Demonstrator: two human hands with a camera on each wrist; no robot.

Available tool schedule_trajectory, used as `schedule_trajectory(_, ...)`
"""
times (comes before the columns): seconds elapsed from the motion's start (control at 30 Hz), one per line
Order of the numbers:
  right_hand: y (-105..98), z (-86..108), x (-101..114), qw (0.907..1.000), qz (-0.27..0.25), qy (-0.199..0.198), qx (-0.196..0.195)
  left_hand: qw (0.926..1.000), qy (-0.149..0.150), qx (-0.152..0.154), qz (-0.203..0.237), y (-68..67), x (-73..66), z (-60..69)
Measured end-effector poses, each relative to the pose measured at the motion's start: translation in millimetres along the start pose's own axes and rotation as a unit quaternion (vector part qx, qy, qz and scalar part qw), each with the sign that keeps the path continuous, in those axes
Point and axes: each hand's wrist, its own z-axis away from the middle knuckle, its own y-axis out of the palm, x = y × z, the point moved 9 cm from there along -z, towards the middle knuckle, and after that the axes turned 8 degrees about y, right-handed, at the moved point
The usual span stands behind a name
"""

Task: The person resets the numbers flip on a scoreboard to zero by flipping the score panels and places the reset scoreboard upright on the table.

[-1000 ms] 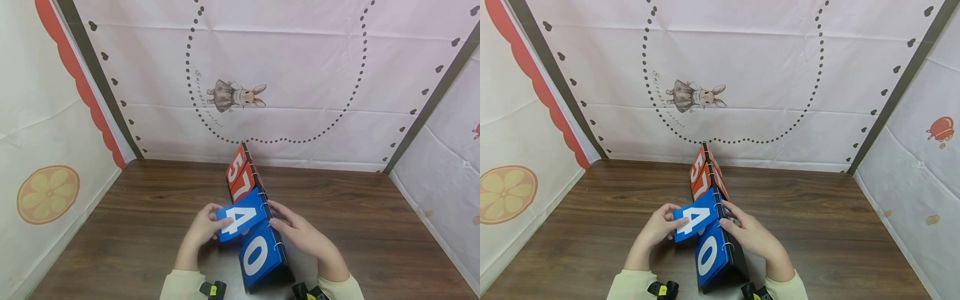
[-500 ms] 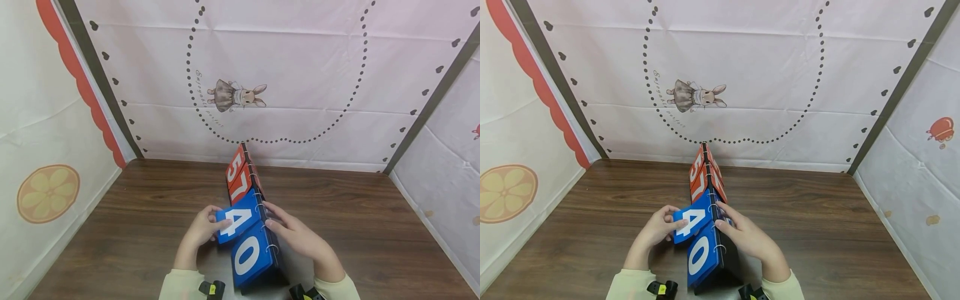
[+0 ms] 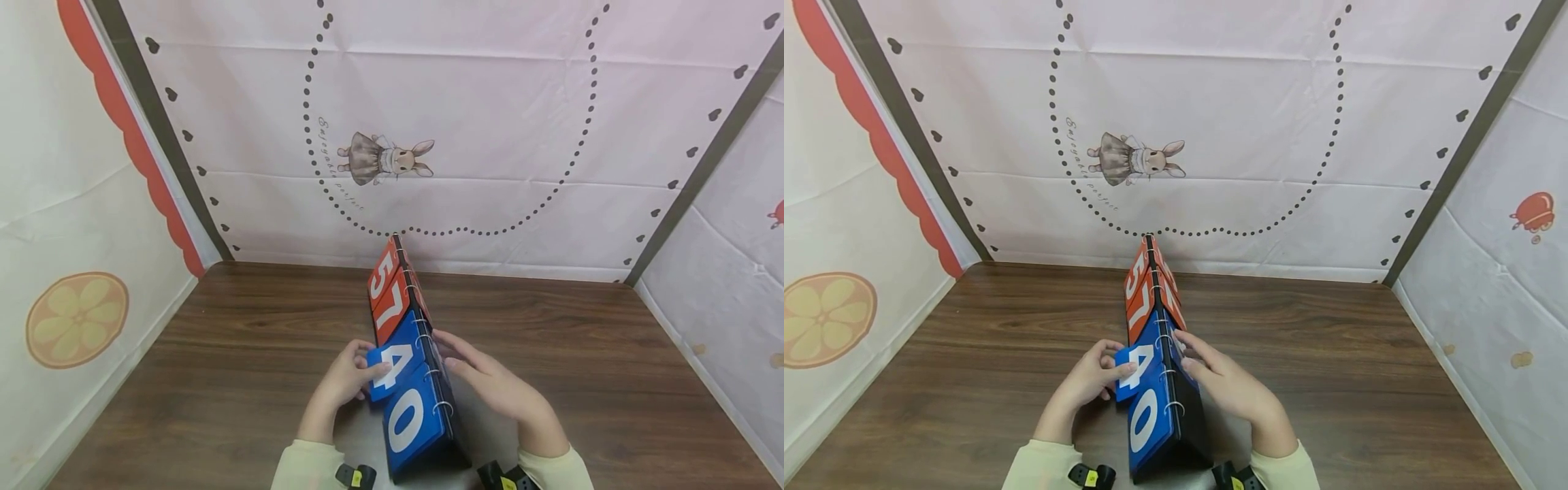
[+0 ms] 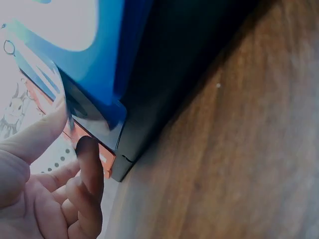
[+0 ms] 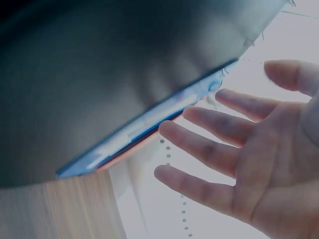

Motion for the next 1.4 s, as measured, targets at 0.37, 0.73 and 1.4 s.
schedule_trajectory(0.37,-5,-13.9,-26,0.9926,0.085,0.058,-0.063,1.0000,0.000,0.006,-0.001,4.2,2.0,-1.4)
schedule_trajectory(0.73,-4,-16.5,-29,0.9896,0.110,0.058,-0.072,0.9998,0.008,0.012,-0.013,3.4,-2.9,-0.3)
schedule_trajectory(1.4,-23,-18.0,-33,0.9638,0.169,0.120,-0.168,0.9996,0.022,-0.010,-0.015,-11.0,-11.5,-2.0)
